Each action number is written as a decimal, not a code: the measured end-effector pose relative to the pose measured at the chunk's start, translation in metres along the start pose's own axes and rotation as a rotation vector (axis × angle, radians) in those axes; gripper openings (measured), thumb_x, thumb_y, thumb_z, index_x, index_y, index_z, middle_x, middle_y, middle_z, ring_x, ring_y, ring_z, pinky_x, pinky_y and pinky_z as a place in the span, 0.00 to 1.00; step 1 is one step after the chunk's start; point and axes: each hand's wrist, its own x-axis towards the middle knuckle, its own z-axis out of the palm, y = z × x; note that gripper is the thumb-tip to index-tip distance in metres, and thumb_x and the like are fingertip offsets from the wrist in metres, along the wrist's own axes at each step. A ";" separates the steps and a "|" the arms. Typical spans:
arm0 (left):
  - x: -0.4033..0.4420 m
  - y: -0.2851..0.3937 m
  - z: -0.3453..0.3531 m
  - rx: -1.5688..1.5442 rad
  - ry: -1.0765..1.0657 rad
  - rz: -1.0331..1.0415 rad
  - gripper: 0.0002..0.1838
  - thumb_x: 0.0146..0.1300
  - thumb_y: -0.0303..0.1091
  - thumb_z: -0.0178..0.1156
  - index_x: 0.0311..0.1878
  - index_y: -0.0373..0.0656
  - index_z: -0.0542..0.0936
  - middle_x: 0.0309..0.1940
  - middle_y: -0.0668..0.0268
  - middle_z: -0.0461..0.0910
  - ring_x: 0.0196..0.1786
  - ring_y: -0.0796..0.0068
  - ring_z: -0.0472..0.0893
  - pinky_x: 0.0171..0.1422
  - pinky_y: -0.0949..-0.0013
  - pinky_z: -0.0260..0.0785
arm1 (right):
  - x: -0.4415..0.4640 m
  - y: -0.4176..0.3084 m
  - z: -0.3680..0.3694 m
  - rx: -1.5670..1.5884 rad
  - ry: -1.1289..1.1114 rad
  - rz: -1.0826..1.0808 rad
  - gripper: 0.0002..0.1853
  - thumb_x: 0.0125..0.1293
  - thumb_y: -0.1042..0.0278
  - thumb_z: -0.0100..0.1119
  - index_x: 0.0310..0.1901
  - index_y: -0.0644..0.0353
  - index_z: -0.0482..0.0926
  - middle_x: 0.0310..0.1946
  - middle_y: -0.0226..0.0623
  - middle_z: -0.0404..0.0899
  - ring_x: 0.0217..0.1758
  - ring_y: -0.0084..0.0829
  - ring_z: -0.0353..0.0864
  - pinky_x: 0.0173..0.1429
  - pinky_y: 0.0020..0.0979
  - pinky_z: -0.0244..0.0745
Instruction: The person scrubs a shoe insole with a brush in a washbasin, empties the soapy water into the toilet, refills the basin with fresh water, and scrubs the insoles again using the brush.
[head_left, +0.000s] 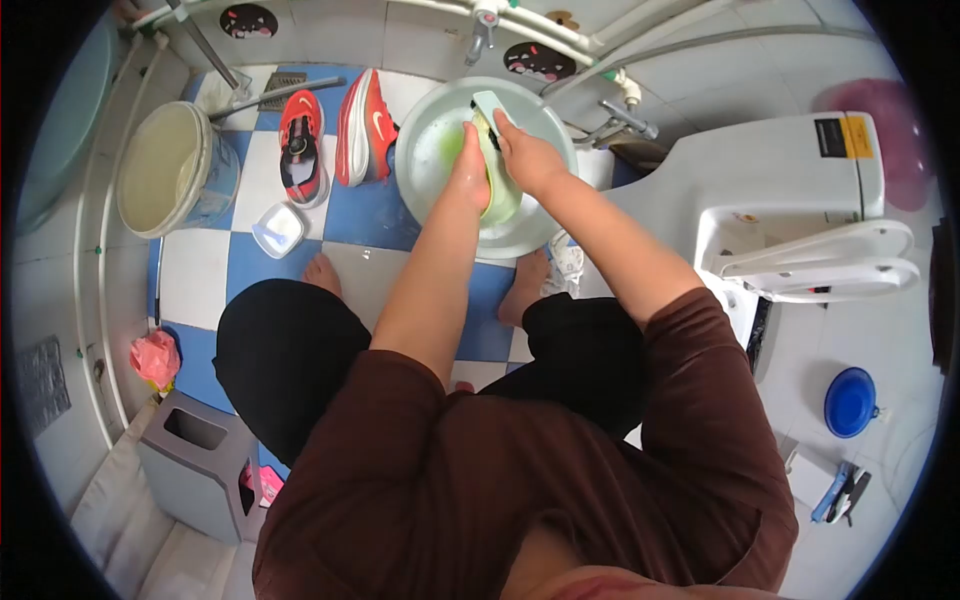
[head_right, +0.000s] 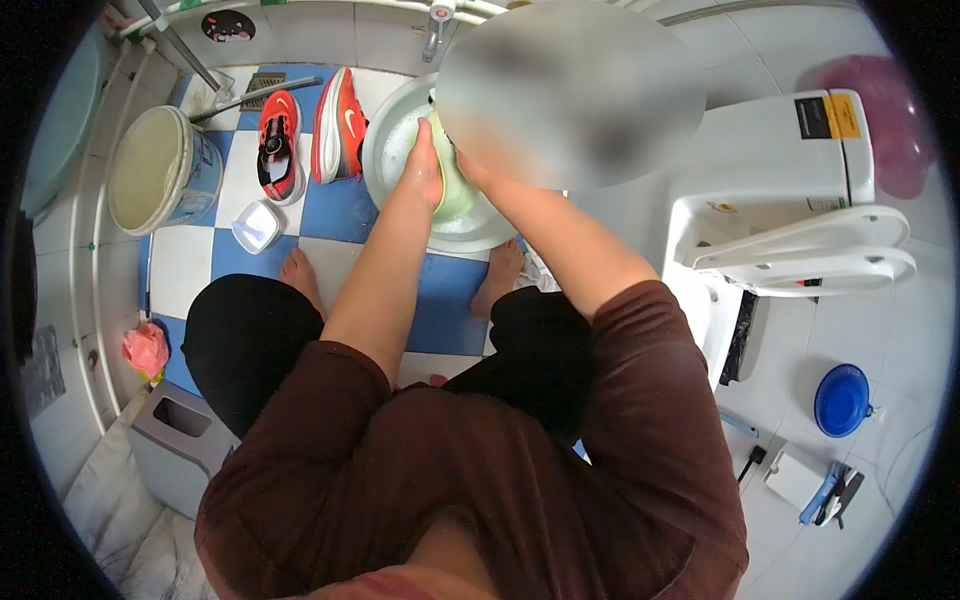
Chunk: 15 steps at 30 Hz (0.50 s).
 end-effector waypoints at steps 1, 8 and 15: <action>-0.004 0.012 -0.001 -0.026 0.013 -0.043 0.38 0.70 0.63 0.20 0.65 0.45 0.66 0.54 0.54 0.77 0.55 0.59 0.76 0.58 0.51 0.69 | 0.005 0.004 0.015 0.016 0.009 -0.054 0.27 0.72 0.57 0.38 0.71 0.43 0.54 0.46 0.59 0.77 0.48 0.56 0.77 0.55 0.46 0.71; 0.006 0.020 -0.033 -0.102 -0.040 -0.051 0.31 0.72 0.56 0.34 0.60 0.40 0.70 0.54 0.59 0.75 0.54 0.63 0.75 0.61 0.58 0.67 | 0.021 0.002 0.044 0.016 0.133 -0.044 0.27 0.70 0.61 0.38 0.71 0.45 0.54 0.35 0.56 0.80 0.37 0.54 0.80 0.46 0.50 0.72; 0.001 0.059 -0.029 -0.109 -0.193 0.055 0.42 0.68 0.67 0.21 0.65 0.42 0.65 0.56 0.55 0.74 0.52 0.56 0.76 0.55 0.54 0.71 | -0.017 -0.033 0.066 0.127 0.190 -0.058 0.28 0.70 0.60 0.42 0.71 0.44 0.55 0.29 0.56 0.79 0.32 0.55 0.79 0.40 0.49 0.73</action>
